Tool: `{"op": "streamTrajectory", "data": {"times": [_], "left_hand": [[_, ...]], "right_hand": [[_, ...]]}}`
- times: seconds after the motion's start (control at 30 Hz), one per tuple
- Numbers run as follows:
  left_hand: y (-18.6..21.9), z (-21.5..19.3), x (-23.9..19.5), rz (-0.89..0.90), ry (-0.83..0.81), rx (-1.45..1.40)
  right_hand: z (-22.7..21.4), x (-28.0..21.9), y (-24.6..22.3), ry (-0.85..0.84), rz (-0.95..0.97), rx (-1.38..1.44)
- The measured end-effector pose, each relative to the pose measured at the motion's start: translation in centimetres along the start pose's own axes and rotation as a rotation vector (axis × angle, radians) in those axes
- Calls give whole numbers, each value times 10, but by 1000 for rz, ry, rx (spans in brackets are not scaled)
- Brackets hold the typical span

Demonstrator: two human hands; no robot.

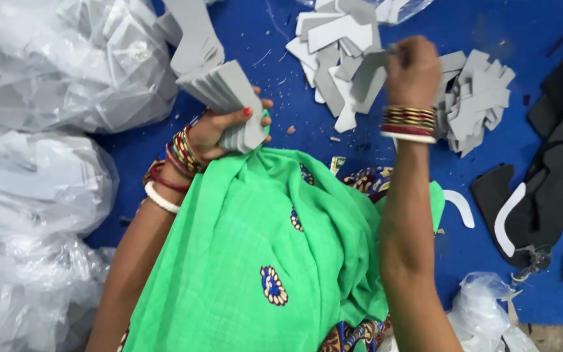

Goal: The person sorts and stacks various cut shoe upper components while seated on the floor.

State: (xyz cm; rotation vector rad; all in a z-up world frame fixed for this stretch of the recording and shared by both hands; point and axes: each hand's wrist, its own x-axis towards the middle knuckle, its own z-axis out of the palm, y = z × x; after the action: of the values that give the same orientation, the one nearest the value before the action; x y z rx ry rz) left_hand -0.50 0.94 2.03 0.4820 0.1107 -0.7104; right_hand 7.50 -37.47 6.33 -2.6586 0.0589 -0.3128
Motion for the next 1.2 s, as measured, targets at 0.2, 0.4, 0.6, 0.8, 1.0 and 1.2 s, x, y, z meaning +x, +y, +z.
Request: {"op": "streamTrajectory", "data": {"times": [0.2, 0.4, 0.6, 0.8, 1.0, 1.2], "left_hand": [[3, 9, 0, 6, -8, 28], [-6, -4, -1, 55, -37, 62], [1, -1, -2, 54, -33, 103], [7, 9, -4, 2, -1, 91], [3, 8, -2, 4, -19, 97], [2, 4, -4, -38, 11, 30]], "right_hand": [[-52, -58, -97, -2, 356, 1008], [49, -138, -166, -223, 722, 1295], [77, -155, -155, -356, 518, 1130], [64, -68, -31, 90, 292, 226], [73, -23, 29, 86, 152, -257], [40, -31, 27, 47, 87, -305]]}}
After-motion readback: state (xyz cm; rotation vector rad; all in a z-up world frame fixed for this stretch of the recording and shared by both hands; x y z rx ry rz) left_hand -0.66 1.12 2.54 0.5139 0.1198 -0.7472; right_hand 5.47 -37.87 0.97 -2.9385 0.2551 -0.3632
